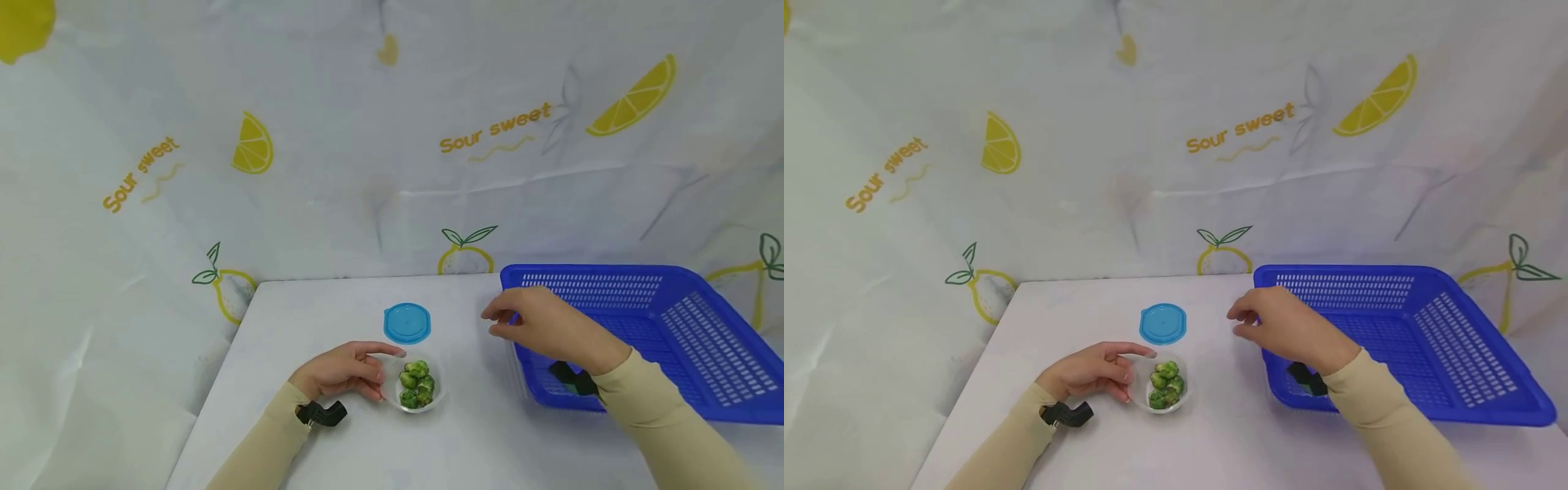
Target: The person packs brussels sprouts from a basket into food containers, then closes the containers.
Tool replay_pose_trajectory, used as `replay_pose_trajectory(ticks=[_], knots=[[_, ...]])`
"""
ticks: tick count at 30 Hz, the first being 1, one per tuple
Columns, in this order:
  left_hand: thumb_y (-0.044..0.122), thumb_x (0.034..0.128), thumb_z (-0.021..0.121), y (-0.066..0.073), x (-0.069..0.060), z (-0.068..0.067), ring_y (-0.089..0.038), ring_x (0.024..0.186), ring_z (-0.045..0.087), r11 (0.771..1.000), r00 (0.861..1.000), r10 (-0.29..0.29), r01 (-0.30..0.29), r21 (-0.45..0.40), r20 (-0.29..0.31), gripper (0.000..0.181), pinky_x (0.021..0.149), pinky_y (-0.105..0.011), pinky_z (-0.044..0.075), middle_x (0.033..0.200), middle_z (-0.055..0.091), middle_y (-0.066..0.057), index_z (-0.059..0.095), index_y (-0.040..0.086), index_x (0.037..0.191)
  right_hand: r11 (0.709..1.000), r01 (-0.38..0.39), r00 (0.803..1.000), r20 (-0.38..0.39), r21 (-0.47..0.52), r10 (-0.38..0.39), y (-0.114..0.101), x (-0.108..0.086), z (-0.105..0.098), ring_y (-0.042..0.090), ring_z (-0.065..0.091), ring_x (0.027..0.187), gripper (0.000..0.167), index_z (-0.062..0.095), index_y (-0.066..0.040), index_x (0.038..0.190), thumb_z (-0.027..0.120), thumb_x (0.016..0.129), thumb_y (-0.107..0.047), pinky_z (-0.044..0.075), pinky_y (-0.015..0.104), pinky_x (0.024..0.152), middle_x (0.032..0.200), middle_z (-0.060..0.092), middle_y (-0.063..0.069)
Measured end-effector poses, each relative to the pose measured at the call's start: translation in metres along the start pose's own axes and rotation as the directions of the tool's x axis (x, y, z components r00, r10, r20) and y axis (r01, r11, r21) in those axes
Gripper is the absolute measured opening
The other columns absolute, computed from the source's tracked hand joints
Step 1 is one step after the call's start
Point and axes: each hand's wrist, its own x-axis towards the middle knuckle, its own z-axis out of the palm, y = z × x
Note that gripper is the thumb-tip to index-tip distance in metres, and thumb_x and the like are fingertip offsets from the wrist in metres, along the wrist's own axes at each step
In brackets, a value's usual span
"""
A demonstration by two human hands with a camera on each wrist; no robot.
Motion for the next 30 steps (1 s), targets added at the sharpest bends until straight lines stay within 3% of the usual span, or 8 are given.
replay_pose_trajectory(ticks=[10,18,30], knots=[[0.008,0.0979,0.074,0.001,-0.001,0.000,-0.019,0.084,0.082,1.000,0.999,0.019,-0.019,-0.010,0.026,0.067,0.084,-0.036,0.070,0.088,0.073,-0.002,0.052,0.012,0.161,0.997,-0.069,0.997,0.015,-0.043,0.070,0.077,-0.002,-0.022,0.021,0.076,0.105,0.027,0.080,-0.010,0.125,0.078,0.100,-0.018,0.066,0.046,0.087,0.114,0.080,-0.002],[0.006,0.0989,0.072,0.000,-0.001,-0.001,-0.019,0.083,0.082,1.000,0.999,0.021,-0.020,-0.021,0.032,0.066,0.084,-0.036,0.070,0.088,0.073,-0.002,0.050,0.011,0.161,0.992,-0.124,0.989,0.080,0.002,0.123,0.110,0.015,-0.021,0.033,0.075,0.111,0.035,0.075,0.000,0.131,0.078,0.099,-0.015,0.066,0.053,0.092,0.124,0.078,0.017],[0.003,0.0995,0.070,0.000,0.000,-0.002,-0.019,0.083,0.082,1.000,0.999,0.020,-0.019,-0.013,0.032,0.065,0.084,-0.036,0.070,0.088,0.074,-0.002,0.051,0.011,0.161,0.984,-0.173,0.977,0.134,0.041,0.166,0.144,0.036,-0.005,0.037,0.075,0.111,0.037,0.074,0.004,0.128,0.079,0.096,-0.013,0.064,0.057,0.097,0.124,0.077,0.021]])
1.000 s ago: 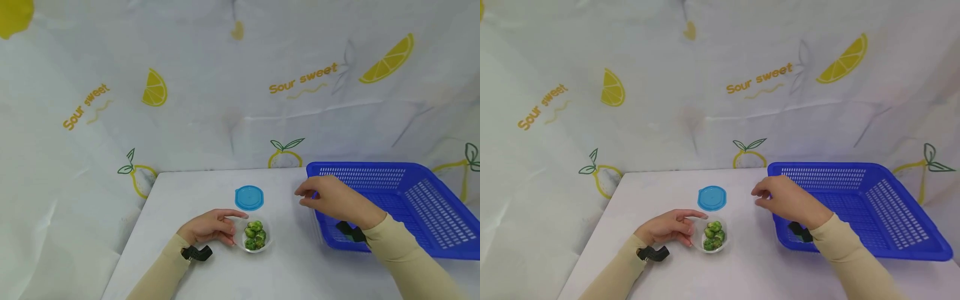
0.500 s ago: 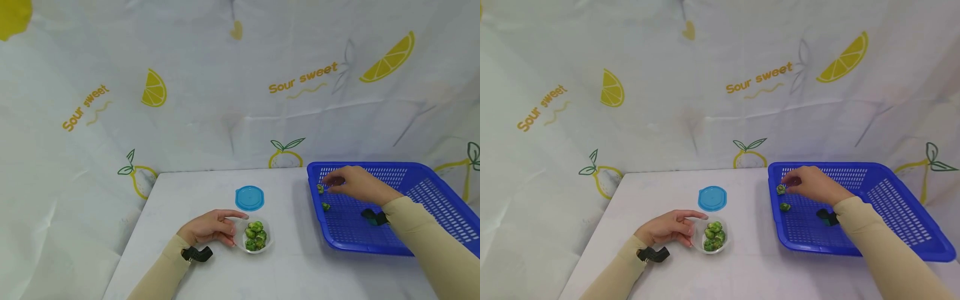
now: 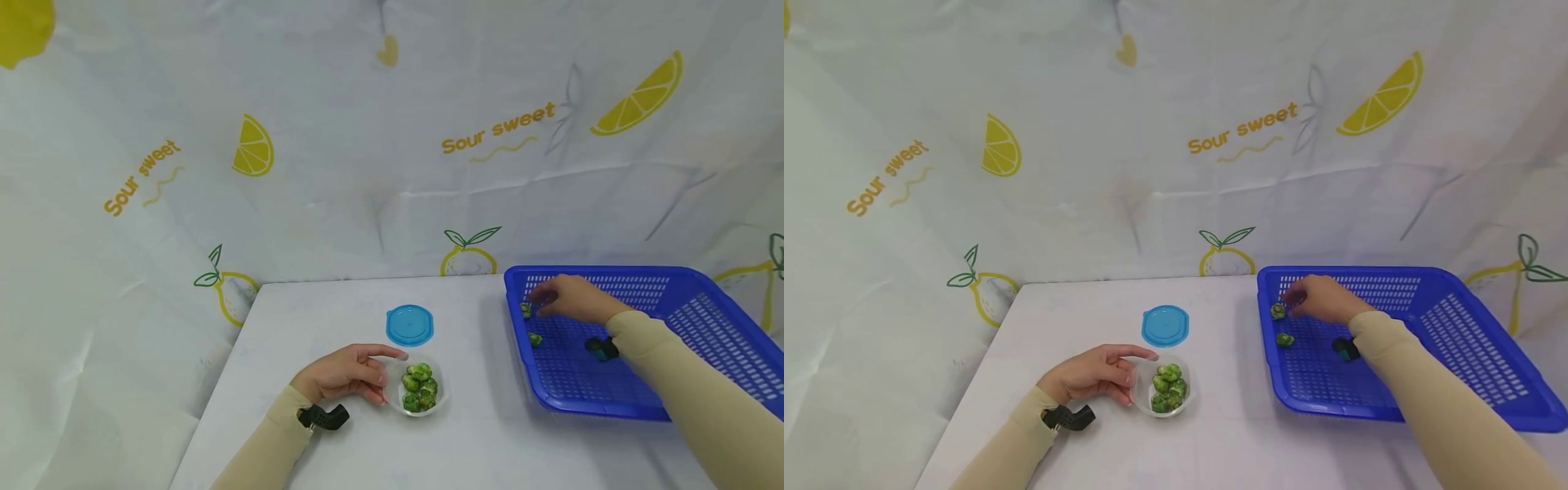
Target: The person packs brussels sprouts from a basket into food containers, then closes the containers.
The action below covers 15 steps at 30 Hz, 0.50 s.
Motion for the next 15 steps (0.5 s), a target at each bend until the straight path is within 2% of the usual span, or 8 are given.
replay_pose_trajectory(ticks=[7,15], knots=[[0.003,0.1001,0.069,0.000,0.000,-0.001,-0.019,0.083,0.082,1.000,1.000,0.004,-0.004,0.001,-0.006,0.064,0.083,-0.036,0.070,0.087,0.074,-0.002,0.052,0.012,0.161,1.000,-0.004,1.000,0.025,-0.005,0.004,0.004,0.009,0.005,0.036,0.076,0.110,0.035,0.077,0.003,0.125,0.081,0.094,-0.012,0.064,0.058,0.098,0.119,0.079,0.018],[0.003,0.1003,0.069,0.000,0.000,-0.001,-0.018,0.083,0.081,1.000,1.000,-0.002,0.002,0.001,0.003,0.063,0.084,-0.035,0.070,0.087,0.074,-0.001,0.052,0.012,0.161,1.000,0.002,1.000,0.007,-0.015,-0.002,0.003,0.012,0.008,0.033,0.077,0.105,0.033,0.078,0.004,0.122,0.082,0.092,-0.010,0.064,0.057,0.095,0.113,0.081,0.016]])
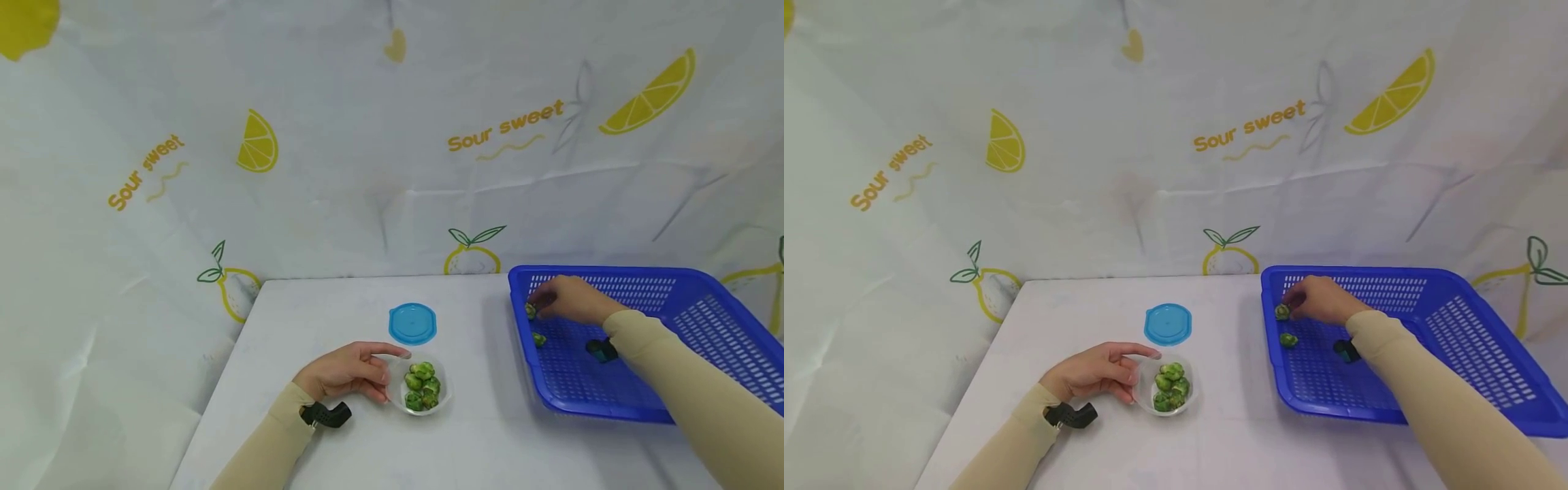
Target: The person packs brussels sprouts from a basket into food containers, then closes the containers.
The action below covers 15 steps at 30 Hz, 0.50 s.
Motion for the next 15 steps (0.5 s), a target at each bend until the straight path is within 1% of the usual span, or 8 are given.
replay_pose_trajectory(ticks=[5,12,15], knots=[[0.003,0.0996,0.070,0.0006,-0.0004,0.0004,-0.018,0.083,0.081,1.000,1.000,0.000,0.000,-0.010,0.004,0.064,0.084,-0.035,0.070,0.087,0.074,-0.001,0.051,0.011,0.161,1.000,0.004,1.000,0.008,0.001,-0.004,0.0011,0.0013,0.0018,0.031,0.077,0.103,0.032,0.078,0.003,0.121,0.082,0.092,-0.011,0.065,0.056,0.094,0.111,0.081,0.015],[0.004,0.0989,0.070,0.0014,-0.0007,0.0016,-0.018,0.083,0.081,1.000,1.000,0.008,-0.008,0.000,0.008,0.065,0.082,-0.034,0.070,0.088,0.073,-0.001,0.050,0.007,0.161,1.000,0.018,1.000,0.016,-0.006,-0.018,0.0021,0.0043,0.0032,0.032,0.077,0.104,0.031,0.079,0.003,0.120,0.082,0.091,-0.011,0.066,0.054,0.093,0.112,0.081,0.016],[0.004,0.0990,0.070,0.0013,-0.0005,0.0016,-0.018,0.082,0.081,1.000,1.000,0.002,-0.002,-0.005,-0.001,0.064,0.083,-0.034,0.070,0.087,0.073,-0.001,0.051,0.009,0.160,1.000,0.018,1.000,0.017,-0.006,-0.018,0.0006,0.0043,0.0022,0.032,0.077,0.102,0.032,0.079,0.002,0.120,0.082,0.091,-0.010,0.066,0.054,0.091,0.111,0.081,0.015]])
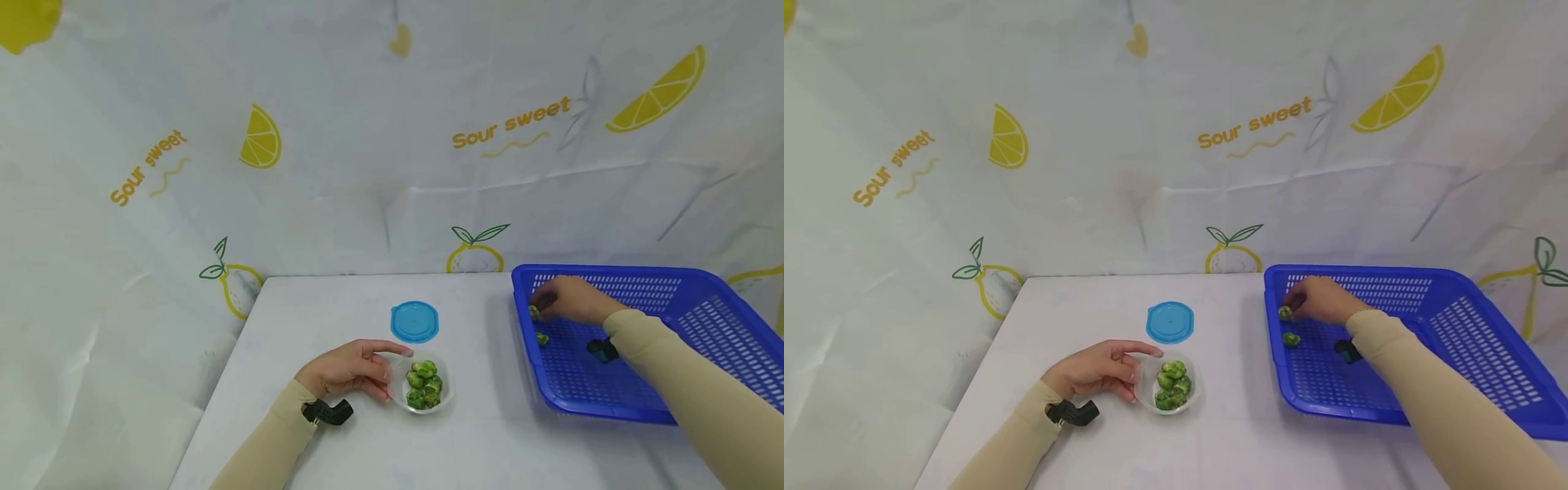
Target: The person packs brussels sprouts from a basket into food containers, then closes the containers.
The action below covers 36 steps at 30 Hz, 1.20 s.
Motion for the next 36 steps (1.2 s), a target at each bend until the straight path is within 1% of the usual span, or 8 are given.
replay_pose_trajectory(ticks=[4,9,14,18,20,26,31,36], knots=[[0.005,0.0986,0.071,-0.0002,0.0005,-0.0001,-0.018,0.082,0.081,1.000,1.000,-0.012,0.012,-0.008,-0.008,0.064,0.084,-0.035,0.070,0.087,0.072,-0.002,0.052,0.011,0.160,1.000,-0.010,1.000,0.007,0.012,0.010,-0.0015,-0.0009,-0.0009,0.031,0.077,0.102,0.031,0.079,0.003,0.120,0.082,0.091,-0.010,0.066,0.053,0.091,0.111,0.081,0.016],[0.003,0.0988,0.070,-0.0005,0.0000,-0.0002,-0.018,0.083,0.081,1.000,1.000,-0.004,0.004,-0.006,0.001,0.065,0.083,-0.035,0.070,0.088,0.073,-0.001,0.050,0.009,0.161,0.999,-0.023,1.000,0.015,0.022,0.023,-0.0033,-0.0012,-0.0007,0.031,0.076,0.102,0.031,0.079,0.003,0.119,0.082,0.091,-0.008,0.066,0.053,0.091,0.111,0.080,0.016],[0.003,0.0986,0.069,-0.0013,-0.0002,-0.0001,-0.018,0.083,0.081,1.000,1.000,0.003,-0.003,-0.005,0.003,0.066,0.083,-0.035,0.070,0.088,0.072,-0.002,0.049,0.007,0.161,1.000,-0.016,1.000,0.022,0.017,0.015,-0.0021,-0.0002,0.0007,0.035,0.076,0.104,0.032,0.078,0.004,0.120,0.081,0.090,-0.007,0.066,0.054,0.091,0.113,0.080,0.020],[0.004,0.0983,0.070,-0.0013,0.0001,0.0001,-0.018,0.082,0.081,1.000,1.000,-0.001,0.001,0.000,-0.005,0.065,0.084,-0.036,0.070,0.088,0.072,-0.002,0.051,0.009,0.160,1.000,-0.011,1.000,0.027,0.006,0.011,-0.0018,0.0007,0.0007,0.035,0.076,0.105,0.030,0.079,0.004,0.120,0.080,0.092,-0.006,0.066,0.054,0.091,0.114,0.080,0.019],[0.004,0.0987,0.070,-0.0008,0.0002,0.0001,-0.018,0.082,0.081,1.000,1.000,0.000,0.000,0.000,-0.006,0.065,0.084,-0.036,0.070,0.088,0.072,-0.002,0.051,0.010,0.161,1.000,-0.003,1.000,0.029,0.000,0.003,-0.0018,0.0008,-0.0001,0.034,0.076,0.104,0.028,0.079,0.003,0.119,0.078,0.093,-0.007,0.066,0.054,0.090,0.114,0.080,0.019],[0.004,0.0991,0.070,0.0001,0.0004,-0.0001,-0.018,0.082,0.081,1.000,1.000,0.000,0.000,0.001,-0.003,0.065,0.084,-0.036,0.070,0.088,0.072,-0.002,0.051,0.010,0.161,1.000,-0.002,0.999,0.032,-0.013,0.002,-0.0033,0.0011,-0.0016,0.028,0.078,0.100,0.026,0.080,0.001,0.118,0.075,0.099,-0.017,0.066,0.054,0.089,0.114,0.080,0.017],[0.004,0.0986,0.071,-0.0007,0.0003,-0.0004,-0.018,0.083,0.081,1.000,1.000,-0.003,0.003,0.006,-0.004,0.066,0.083,-0.035,0.070,0.088,0.072,-0.002,0.051,0.010,0.161,1.000,-0.005,0.999,0.034,-0.011,0.005,-0.0034,0.0024,0.0005,0.027,0.078,0.099,0.027,0.080,0.001,0.118,0.076,0.099,-0.017,0.066,0.053,0.089,0.113,0.080,0.016],[0.004,0.0989,0.071,0.0003,0.0001,0.0008,-0.019,0.083,0.081,1.000,1.000,-0.003,0.003,0.002,-0.001,0.065,0.084,-0.036,0.070,0.088,0.072,-0.002,0.051,0.012,0.161,1.000,-0.008,0.999,0.043,0.003,0.008,-0.0048,-0.0002,0.0009,0.029,0.078,0.098,0.028,0.080,0.003,0.117,0.079,0.097,-0.016,0.066,0.054,0.089,0.112,0.080,0.018]])
